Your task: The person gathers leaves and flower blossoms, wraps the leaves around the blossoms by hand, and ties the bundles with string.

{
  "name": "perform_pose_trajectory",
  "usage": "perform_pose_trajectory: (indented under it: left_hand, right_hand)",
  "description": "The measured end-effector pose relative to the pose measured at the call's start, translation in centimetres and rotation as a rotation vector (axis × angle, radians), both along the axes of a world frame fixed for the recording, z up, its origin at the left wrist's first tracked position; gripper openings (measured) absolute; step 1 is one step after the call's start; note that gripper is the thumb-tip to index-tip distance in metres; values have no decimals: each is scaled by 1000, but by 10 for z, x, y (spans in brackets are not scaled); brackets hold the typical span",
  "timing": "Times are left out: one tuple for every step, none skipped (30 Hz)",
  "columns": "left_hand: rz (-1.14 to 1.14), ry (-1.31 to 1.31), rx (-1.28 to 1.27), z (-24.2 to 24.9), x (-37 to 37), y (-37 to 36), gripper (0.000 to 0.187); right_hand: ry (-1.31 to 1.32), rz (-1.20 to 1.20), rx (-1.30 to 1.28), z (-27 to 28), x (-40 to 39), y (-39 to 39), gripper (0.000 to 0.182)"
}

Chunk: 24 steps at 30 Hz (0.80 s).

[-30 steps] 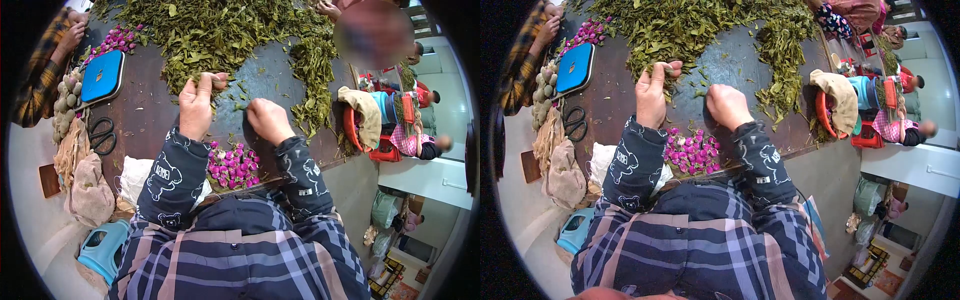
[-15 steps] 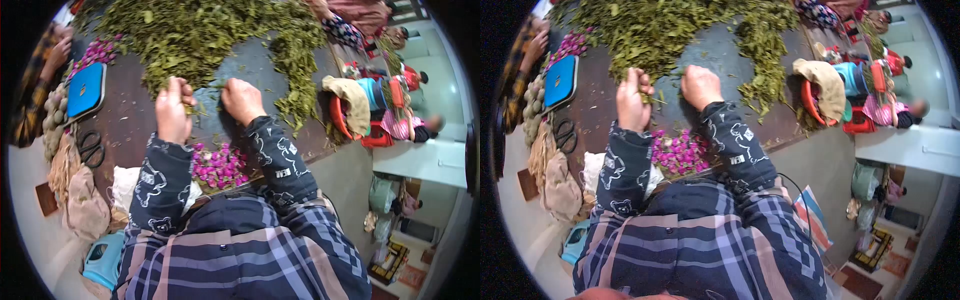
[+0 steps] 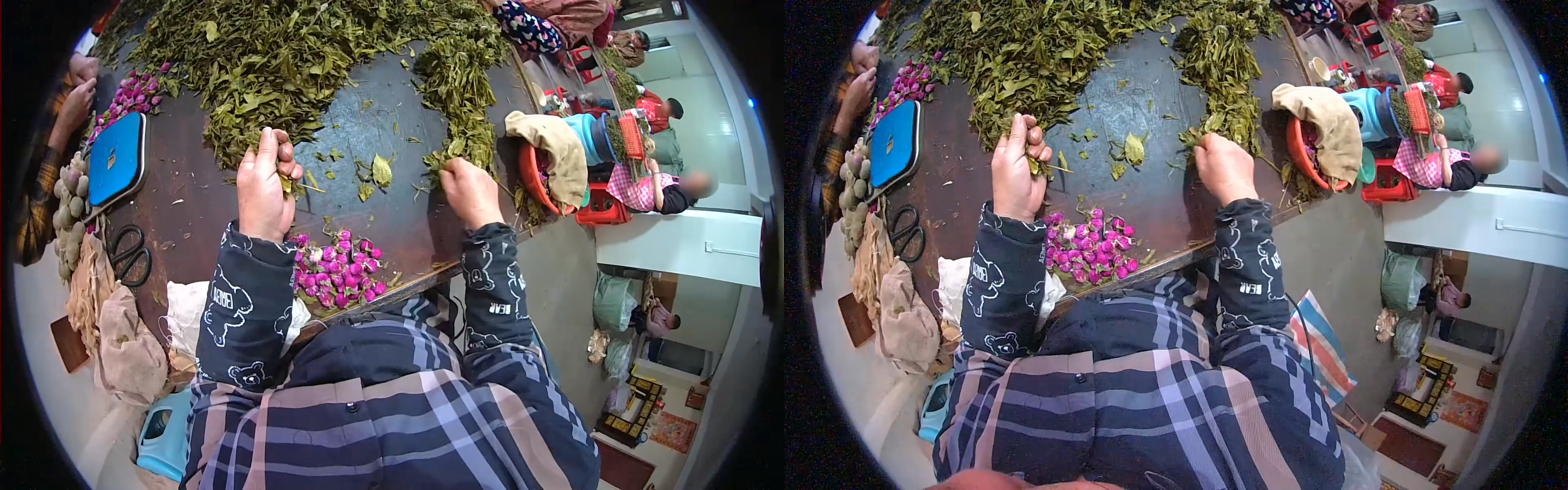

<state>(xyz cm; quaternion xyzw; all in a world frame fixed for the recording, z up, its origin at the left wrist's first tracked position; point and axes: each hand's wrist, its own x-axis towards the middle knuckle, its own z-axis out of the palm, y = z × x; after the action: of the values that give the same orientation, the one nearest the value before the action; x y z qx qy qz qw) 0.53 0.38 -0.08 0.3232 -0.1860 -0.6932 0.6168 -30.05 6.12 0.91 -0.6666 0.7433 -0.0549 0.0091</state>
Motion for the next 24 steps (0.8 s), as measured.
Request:
perform_pose_trajectory:
  left_hand:
    - [0, -11, 1, 0, 0, 1, 22]
    - [3, -22, 2, 0, 0, 1, 22]
    - [8, -26, 0, -1, 0, 2, 22]
    - [-14, -55, -12, -2, 0, 3, 22]
    - [-36, -85, -25, -2, 0, 3, 22]
    - [-56, -114, -38, -3, 0, 4, 22]
    - [-76, -144, -48, -4, 1, 4, 23]
    - [-67, -149, -48, -2, -1, 5, 23]
    - [-69, -179, -38, 1, -5, 7, 22]
    - [-74, -210, -28, 5, -11, 9, 22]
    - [-82, -241, -19, 8, -16, 12, 22]
    - [-93, -274, -11, 10, -19, 13, 22]
    - [-94, -279, -14, 10, -20, 14, 22]
    - [-111, -206, 8, 8, -22, 14, 23]
    - [-125, -131, 30, 5, -24, 15, 23]
    - [-137, -55, 52, 1, -25, 15, 23]
    - [-146, 22, 74, -1, -24, 14, 23]
    - [-136, 21, 70, -2, -21, 12, 23]
    - [-84, 10, 59, -3, -17, 9, 23]
    - [-31, 1, 48, -3, -13, 6, 23]
    - [26, -8, 35, -4, -8, 2, 23]
    - [82, -15, 25, -5, -4, 0, 23]
    - [96, -13, 22, -6, -1, -1, 23]
    - [102, -7, 20, -7, 2, -3, 22]
  right_hand:
    - [41, 2, -5, -6, 3, -2, 19]
    - [82, 7, -11, -9, 5, -3, 20]
    - [78, 11, -13, -9, 7, -5, 20]
    - [55, -5, -1, -8, 9, -6, 20]
    - [31, -21, 10, -8, 12, -9, 19]
    - [7, -36, 22, -7, 15, -11, 18]
    - [-16, -49, 35, -7, 18, -14, 18]
    - [-248, -39, 48, 1, 26, -17, 16]
    - [-479, -29, 62, 11, 32, -19, 14]
    - [-484, -24, 62, 17, 44, -22, 14]
    - [-590, -2, 26, 20, 62, -24, 13]
    - [-697, 18, -13, 23, 82, -26, 12]
    - [-645, 88, -113, 28, 105, -28, 12]
    - [-589, 159, -214, 32, 127, -30, 12]
    - [-542, 205, -233, 31, 144, -33, 13]
    - [-516, 284, -275, 24, 161, -36, 16]
    - [-489, 365, -317, 17, 171, -38, 20]
    - [-491, 376, -319, 17, 173, -38, 20]
    - [-496, 417, -334, 17, 173, -38, 22]
    - [-501, 460, -350, 18, 171, -37, 24]
    - [-504, 506, -366, 20, 169, -37, 27]
    - [-508, 552, -380, 20, 167, -36, 29]
    - [-373, 580, -377, 18, 162, -33, 32]
    - [-237, 605, -377, 12, 153, -31, 34]
